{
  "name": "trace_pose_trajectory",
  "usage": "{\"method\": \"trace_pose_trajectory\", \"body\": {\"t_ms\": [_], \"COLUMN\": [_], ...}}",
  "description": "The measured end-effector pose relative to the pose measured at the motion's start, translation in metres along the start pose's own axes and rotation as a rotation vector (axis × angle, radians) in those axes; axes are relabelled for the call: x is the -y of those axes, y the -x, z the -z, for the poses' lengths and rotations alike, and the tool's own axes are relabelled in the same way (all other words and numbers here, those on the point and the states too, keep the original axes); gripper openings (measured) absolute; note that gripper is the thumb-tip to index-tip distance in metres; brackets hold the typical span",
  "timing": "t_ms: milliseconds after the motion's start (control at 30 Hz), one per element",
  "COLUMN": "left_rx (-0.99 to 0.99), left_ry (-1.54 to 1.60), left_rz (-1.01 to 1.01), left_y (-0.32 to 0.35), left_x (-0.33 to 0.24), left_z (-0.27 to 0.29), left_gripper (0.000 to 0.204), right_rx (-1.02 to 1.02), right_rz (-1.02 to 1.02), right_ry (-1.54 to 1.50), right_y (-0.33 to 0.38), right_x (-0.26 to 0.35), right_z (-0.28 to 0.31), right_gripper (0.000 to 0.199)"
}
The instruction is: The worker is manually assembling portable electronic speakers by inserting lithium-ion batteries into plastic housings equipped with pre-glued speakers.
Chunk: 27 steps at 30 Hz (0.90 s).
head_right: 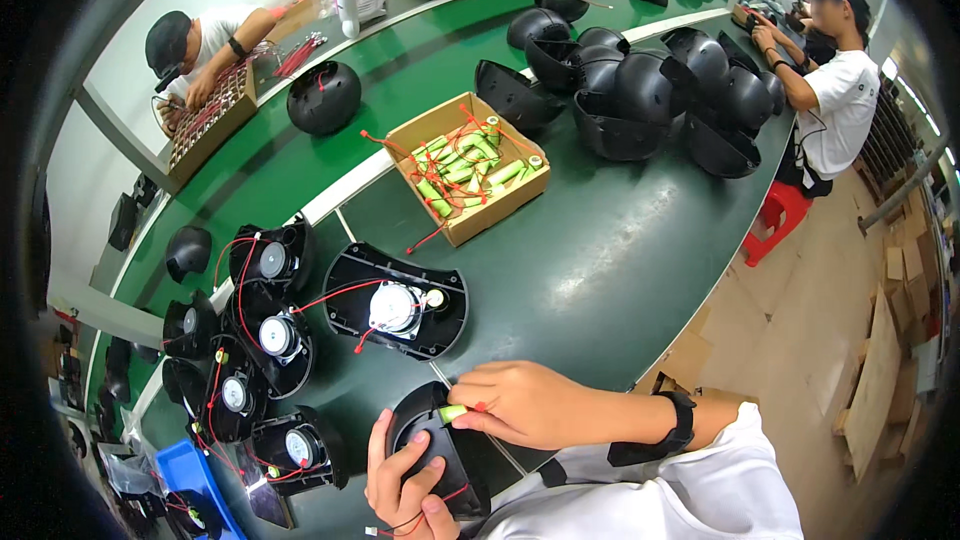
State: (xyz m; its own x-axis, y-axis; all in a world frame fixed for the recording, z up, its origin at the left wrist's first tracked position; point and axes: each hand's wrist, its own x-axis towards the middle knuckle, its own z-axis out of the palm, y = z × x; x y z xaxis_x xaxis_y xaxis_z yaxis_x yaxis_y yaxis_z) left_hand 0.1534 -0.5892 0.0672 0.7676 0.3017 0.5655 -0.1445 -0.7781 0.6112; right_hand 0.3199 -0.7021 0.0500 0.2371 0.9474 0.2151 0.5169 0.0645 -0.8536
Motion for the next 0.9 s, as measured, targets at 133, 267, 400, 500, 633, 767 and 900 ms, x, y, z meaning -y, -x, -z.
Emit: {"method": "trace_pose_trajectory", "body": {"t_ms": [133,267,400,500,633,767,900], "left_rx": [0.028,0.065,0.071,0.037,0.002,0.021,0.069], "left_ry": [0.058,0.076,0.058,0.101,0.13,0.101,0.083], "left_rz": [-0.017,-0.005,-0.038,0.014,0.047,0.037,0.002], "left_y": [0.001,0.011,0.007,0.008,0.011,0.012,0.011], "left_x": [0.006,0.015,0.021,0.02,0.022,0.02,0.022], "left_z": [0.001,-0.004,0.0,-0.001,-0.004,-0.003,0.0], "left_gripper": [0.034,0.037,0.026,0.025,0.026,0.027,0.026], "right_rx": [0.097,0.158,0.184,0.21,0.095,0.056,0.031], "right_rz": [-0.229,-0.377,-0.311,-0.282,-0.227,-0.338,-0.287], "right_ry": [-0.339,-0.552,-0.336,-0.39,-0.361,-0.38,-0.212], "right_y": [0.003,0.001,-0.007,-0.01,-0.012,-0.007,-0.005], "right_x": [-0.007,-0.007,-0.006,-0.006,-0.004,-0.001,0.008], "right_z": [-0.001,0.001,0.011,0.013,0.016,0.011,0.012], "right_gripper": [0.024,0.026,0.024,0.02,0.018,0.019,0.02]}}
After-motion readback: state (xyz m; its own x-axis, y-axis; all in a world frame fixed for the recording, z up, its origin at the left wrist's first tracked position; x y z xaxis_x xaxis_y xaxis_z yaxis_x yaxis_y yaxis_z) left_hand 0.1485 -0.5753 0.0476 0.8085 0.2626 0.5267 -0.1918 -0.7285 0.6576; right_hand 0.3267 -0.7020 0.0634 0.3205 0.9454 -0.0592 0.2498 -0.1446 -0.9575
